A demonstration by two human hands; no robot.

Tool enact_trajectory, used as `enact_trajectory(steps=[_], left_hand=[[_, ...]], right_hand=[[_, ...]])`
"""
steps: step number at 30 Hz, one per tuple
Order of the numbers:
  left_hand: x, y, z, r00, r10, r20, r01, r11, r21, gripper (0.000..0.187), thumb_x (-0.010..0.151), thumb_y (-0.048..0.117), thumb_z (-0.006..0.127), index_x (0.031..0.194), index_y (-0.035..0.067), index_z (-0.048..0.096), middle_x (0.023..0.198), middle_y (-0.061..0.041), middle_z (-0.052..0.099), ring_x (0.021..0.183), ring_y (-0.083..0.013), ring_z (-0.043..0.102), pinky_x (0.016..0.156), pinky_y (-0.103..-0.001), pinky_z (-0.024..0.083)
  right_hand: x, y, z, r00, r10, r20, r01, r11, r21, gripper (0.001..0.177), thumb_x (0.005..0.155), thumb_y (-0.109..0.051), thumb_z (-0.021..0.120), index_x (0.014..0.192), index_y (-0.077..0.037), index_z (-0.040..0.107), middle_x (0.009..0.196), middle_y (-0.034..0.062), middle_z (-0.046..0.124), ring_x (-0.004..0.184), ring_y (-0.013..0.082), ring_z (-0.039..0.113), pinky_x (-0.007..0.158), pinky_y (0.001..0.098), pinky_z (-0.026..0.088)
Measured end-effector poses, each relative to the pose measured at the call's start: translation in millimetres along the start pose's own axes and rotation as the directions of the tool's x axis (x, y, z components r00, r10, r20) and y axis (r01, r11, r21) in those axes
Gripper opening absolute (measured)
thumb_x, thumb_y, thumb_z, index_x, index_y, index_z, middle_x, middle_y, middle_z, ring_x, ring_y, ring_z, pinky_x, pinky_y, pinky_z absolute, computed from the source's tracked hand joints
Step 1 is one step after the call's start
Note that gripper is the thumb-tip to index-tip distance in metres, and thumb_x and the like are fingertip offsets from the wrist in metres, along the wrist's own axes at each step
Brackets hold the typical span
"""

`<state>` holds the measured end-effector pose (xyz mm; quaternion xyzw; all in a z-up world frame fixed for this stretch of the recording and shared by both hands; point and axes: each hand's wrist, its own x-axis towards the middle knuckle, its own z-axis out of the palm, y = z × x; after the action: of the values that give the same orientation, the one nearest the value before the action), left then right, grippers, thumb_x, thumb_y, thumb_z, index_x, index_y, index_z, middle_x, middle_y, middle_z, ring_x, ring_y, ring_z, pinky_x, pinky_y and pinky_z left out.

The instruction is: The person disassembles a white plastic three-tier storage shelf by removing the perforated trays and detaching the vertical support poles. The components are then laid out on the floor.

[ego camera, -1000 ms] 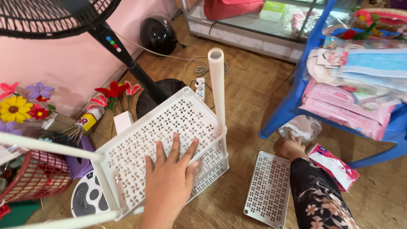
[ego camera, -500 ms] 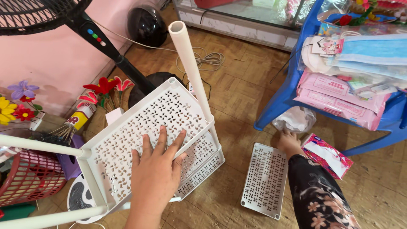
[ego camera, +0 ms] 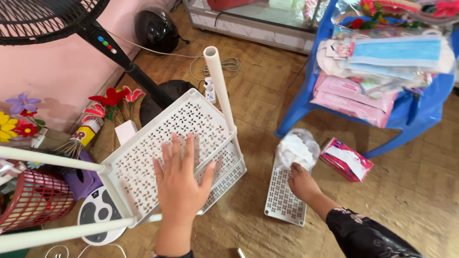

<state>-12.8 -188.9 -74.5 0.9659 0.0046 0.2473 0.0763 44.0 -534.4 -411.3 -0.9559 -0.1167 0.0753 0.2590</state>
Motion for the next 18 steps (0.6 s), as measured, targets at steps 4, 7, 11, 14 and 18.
enact_trajectory(steps=[4,7,11,14,18], left_hand=[[-58.5,16.5,58.5,0.861,0.309,-0.405,-0.504,0.632,-0.589,0.034,0.104,0.004,0.054,0.137,0.012,0.06,0.127,-0.005,0.064,0.119,-0.023,0.061,0.099,-0.041,0.053],[-121.6,59.6,125.1,0.993,0.015,0.121,0.086,0.616,-0.783,0.033,0.099,0.022,0.066,0.127,0.006,0.062,0.115,-0.012,0.068,0.097,-0.0259,0.07,0.082,-0.037,0.058],[-171.0,65.1,232.5,0.459,-0.299,0.837,0.888,0.124,-0.442,0.044,0.088,0.026,0.072,0.125,0.005,0.061,0.105,-0.014,0.065,0.085,-0.028,0.065,0.066,-0.041,0.051],[-205.4,55.0,289.9,0.279,-0.168,0.945,0.954,-0.06,-0.293,0.038,0.086,0.019,0.071,0.121,0.005,0.065,0.099,-0.012,0.067,0.078,-0.0253,0.063,0.059,-0.038,0.05],[-226.1,30.0,306.9,0.429,-0.117,0.896,0.855,-0.267,-0.444,0.035,0.085,0.008,0.069,0.12,0.005,0.068,0.098,-0.011,0.067,0.077,-0.0224,0.061,0.062,-0.035,0.05]], right_hand=[[-45.6,-46.8,-32.6,0.993,-0.11,0.053,0.108,0.993,0.039,0.054,0.089,-0.017,0.056,0.136,0.01,0.051,0.144,0.0242,0.048,0.13,0.0404,0.05,0.111,0.0414,0.041],[-80.7,-85.2,-39.4,0.977,-0.19,0.097,0.181,0.979,0.093,0.056,0.089,-0.017,0.057,0.138,0.01,0.05,0.144,0.0246,0.046,0.131,0.0401,0.047,0.11,0.0416,0.039],[-129.9,-122.0,-32.6,0.815,-0.487,0.314,0.553,0.817,-0.166,0.04,0.09,-0.015,0.059,0.119,0.012,0.057,0.145,0.0276,0.044,0.138,0.0434,0.042,0.112,0.0471,0.034],[-152.8,-124.9,-33.4,0.686,-0.569,0.453,0.656,0.754,-0.046,0.037,0.092,-0.01,0.057,0.122,0.011,0.058,0.147,0.0218,0.047,0.14,0.039,0.041,0.112,0.0471,0.034],[-133.6,-101.6,-53.6,0.846,-0.437,0.306,0.386,0.897,0.215,0.027,0.091,-0.008,0.054,0.115,-0.011,0.067,0.145,0.0083,0.06,0.126,0.0246,0.061,0.112,0.0349,0.049]])
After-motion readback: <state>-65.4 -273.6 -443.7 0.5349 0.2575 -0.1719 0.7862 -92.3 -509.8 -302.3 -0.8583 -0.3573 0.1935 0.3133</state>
